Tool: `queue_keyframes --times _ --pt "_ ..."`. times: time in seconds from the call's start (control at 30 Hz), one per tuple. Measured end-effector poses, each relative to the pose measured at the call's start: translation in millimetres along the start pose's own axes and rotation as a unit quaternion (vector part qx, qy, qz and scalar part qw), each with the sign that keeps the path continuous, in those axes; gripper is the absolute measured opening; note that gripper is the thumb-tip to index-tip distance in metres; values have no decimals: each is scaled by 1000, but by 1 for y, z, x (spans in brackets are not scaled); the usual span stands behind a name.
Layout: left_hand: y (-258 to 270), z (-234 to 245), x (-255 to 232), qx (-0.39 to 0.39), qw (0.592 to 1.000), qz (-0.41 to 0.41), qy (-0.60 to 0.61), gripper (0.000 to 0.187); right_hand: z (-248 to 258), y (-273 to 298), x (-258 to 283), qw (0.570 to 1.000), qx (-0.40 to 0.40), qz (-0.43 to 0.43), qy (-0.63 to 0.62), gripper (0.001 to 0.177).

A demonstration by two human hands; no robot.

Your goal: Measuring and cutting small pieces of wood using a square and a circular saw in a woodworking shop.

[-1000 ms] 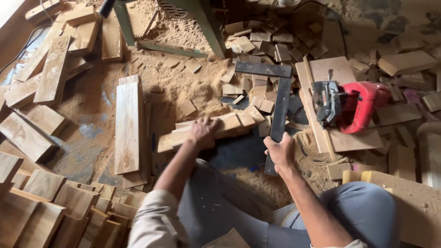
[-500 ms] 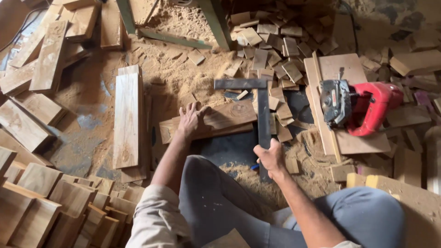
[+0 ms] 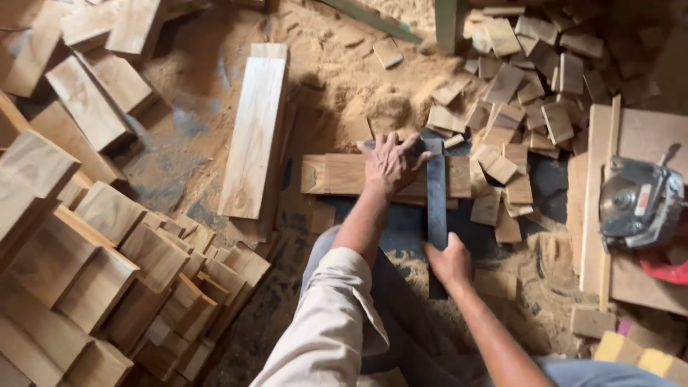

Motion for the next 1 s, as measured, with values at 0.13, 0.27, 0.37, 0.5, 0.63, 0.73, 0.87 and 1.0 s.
queue_keyframes --times 0.13,0.27,0.37,0.5,0.63,0.73,0.87,1.0 --pt "-1 -6 7 -49 998 -26 1 68 90 20 49 968 -209 123 60 35" --pt "1 0 6 -87 996 -27 -1 64 249 10 37 841 -476 253 49 47" --pt "-3 4 14 -75 997 -37 -3 61 323 -11 6 843 -499 196 46 39" --pt "4 1 24 -33 999 -10 3 59 382 -94 -80 887 -433 157 -36 13" --pt "-2 6 27 -40 999 -19 -14 63 381 -104 -82 928 -272 104 -231 14" --pt "3 10 20 -26 999 -26 -23 68 377 -100 -81 931 -107 38 -347 19" --pt "1 18 16 18 999 -15 -36 69 362 -83 -51 935 -67 9 -348 18" --pt "3 18 15 36 999 -5 -24 70 334 -53 -20 927 -102 12 -361 19"
Point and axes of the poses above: each hand's wrist, its own y-axis away from the middle knuckle, its own z-axis out of the back of the hand, x = y × z, the point moved 5 cm from there along -y, towards the middle knuckle, and after that the axes turned 14 degrees about -z, right-handed, at the moved point
